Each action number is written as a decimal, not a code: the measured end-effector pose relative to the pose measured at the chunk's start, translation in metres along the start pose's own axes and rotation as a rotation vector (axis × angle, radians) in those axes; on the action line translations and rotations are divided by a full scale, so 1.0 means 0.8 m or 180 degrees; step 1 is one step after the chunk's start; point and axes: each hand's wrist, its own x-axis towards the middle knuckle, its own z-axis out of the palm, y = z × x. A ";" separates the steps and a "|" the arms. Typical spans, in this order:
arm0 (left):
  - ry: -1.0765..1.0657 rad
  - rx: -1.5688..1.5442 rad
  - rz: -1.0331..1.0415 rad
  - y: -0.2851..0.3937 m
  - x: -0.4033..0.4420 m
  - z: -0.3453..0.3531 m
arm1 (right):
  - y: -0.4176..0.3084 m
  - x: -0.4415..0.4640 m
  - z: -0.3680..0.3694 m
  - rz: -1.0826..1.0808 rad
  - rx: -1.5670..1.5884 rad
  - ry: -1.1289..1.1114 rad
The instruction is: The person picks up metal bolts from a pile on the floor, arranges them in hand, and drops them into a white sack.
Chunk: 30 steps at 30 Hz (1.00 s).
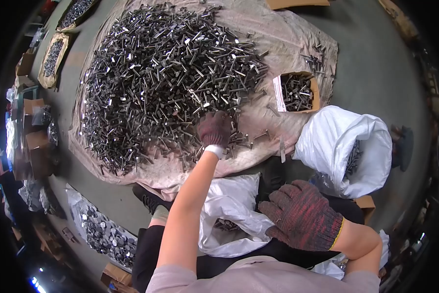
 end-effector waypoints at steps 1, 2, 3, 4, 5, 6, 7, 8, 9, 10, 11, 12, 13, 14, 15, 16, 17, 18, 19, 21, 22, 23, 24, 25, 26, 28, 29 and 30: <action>-0.0260 -0.0022 -0.0285 0.013 0.011 -0.007 | 0.000 0.000 -0.001 0.0011 0.0010 0.0062; -0.0255 -0.0040 -0.0271 0.022 0.017 -0.003 | 0.001 0.000 -0.001 0.0026 0.0026 0.0121; -0.0007 0.0412 -0.0213 0.028 0.021 0.004 | 0.002 0.001 -0.003 0.0041 0.0013 0.0120; 0.0235 0.0868 -0.0156 0.033 0.023 0.011 | 0.002 0.002 -0.005 0.0085 0.0020 0.0071; 0.0211 0.1004 -0.0191 0.035 0.021 0.018 | 0.003 0.002 -0.005 0.0129 0.0029 0.0018; 0.0196 0.1002 -0.0190 0.035 0.024 0.028 | 0.005 0.001 -0.004 0.0137 0.0037 0.0009; 0.0144 0.1061 -0.0397 0.035 0.028 0.036 | 0.007 0.000 -0.001 0.0069 0.0026 0.0032; 0.0100 0.1118 -0.0602 0.034 0.031 0.043 | 0.009 -0.001 0.000 -0.0001 0.0008 0.0061; 0.0098 0.1117 -0.0594 0.035 0.030 0.043 | 0.010 -0.002 0.000 0.0007 0.0009 0.0064; 0.0044 0.0906 -0.0791 0.035 0.027 0.041 | 0.010 -0.002 -0.001 0.0011 0.0004 0.0094; -0.0011 0.0697 -0.0988 0.036 0.025 0.040 | 0.011 -0.003 -0.001 0.0015 0.0002 0.0124; -0.0020 0.0704 -0.0980 0.037 0.026 0.044 | 0.010 -0.004 -0.001 0.0023 0.0012 0.0127; -0.0018 0.0708 -0.1092 0.039 0.028 0.048 | 0.009 -0.004 -0.003 0.0028 0.0015 0.0096; -0.0013 0.0709 -0.1207 0.041 0.032 0.050 | 0.008 -0.004 -0.003 0.0030 0.0014 0.0063; -0.0005 0.0708 -0.1208 0.036 0.042 0.064 | 0.008 -0.004 -0.002 0.0026 0.0009 0.0067; -0.0175 0.0795 -0.1504 0.029 0.058 0.083 | 0.007 -0.004 0.000 -0.0009 0.0005 0.0085; -0.0332 0.0869 -0.1797 0.028 0.070 0.090 | 0.007 -0.005 -0.002 -0.0047 -0.0014 0.0110; -0.0302 0.0849 -0.1788 0.038 0.068 0.070 | 0.006 -0.004 -0.005 -0.0052 -0.0046 0.0127; -0.0238 0.0618 -0.1703 0.054 0.056 0.037 | 0.005 -0.002 -0.007 0.0021 -0.0051 0.0106; 0.0045 0.0008 -0.1381 0.056 0.037 0.019 | 0.009 -0.003 -0.008 0.0108 -0.0050 0.0081; 0.0042 0.0015 -0.1372 0.042 0.027 0.020 | 0.015 -0.002 -0.004 0.0110 -0.0074 0.0165; 0.0353 -0.0379 -0.0777 0.025 0.014 0.020 | 0.021 -0.001 -0.001 0.0109 -0.0097 0.0249; 0.0648 -0.0765 -0.0190 0.011 -0.002 0.019 | 0.024 0.001 -0.002 0.0108 -0.0080 0.0243; 0.0288 -0.1190 -0.0230 0.020 -0.023 -0.011 | 0.026 0.003 -0.003 0.0398 -0.0047 0.0176; 0.0279 -0.1193 -0.0242 0.029 -0.045 -0.037 | 0.030 0.004 -0.005 0.0693 -0.0023 0.0106; -0.0586 -0.3280 -0.0229 0.048 -0.090 -0.081 | 0.055 0.005 0.016 0.0918 0.0149 0.0297; -0.0635 -0.3358 -0.0116 0.055 -0.109 -0.097 | 0.071 0.006 0.032 0.0854 0.0166 0.0837; -0.0680 -0.3437 0.0004 0.063 -0.125 -0.113 | 0.080 0.006 0.038 0.0782 0.0172 0.1382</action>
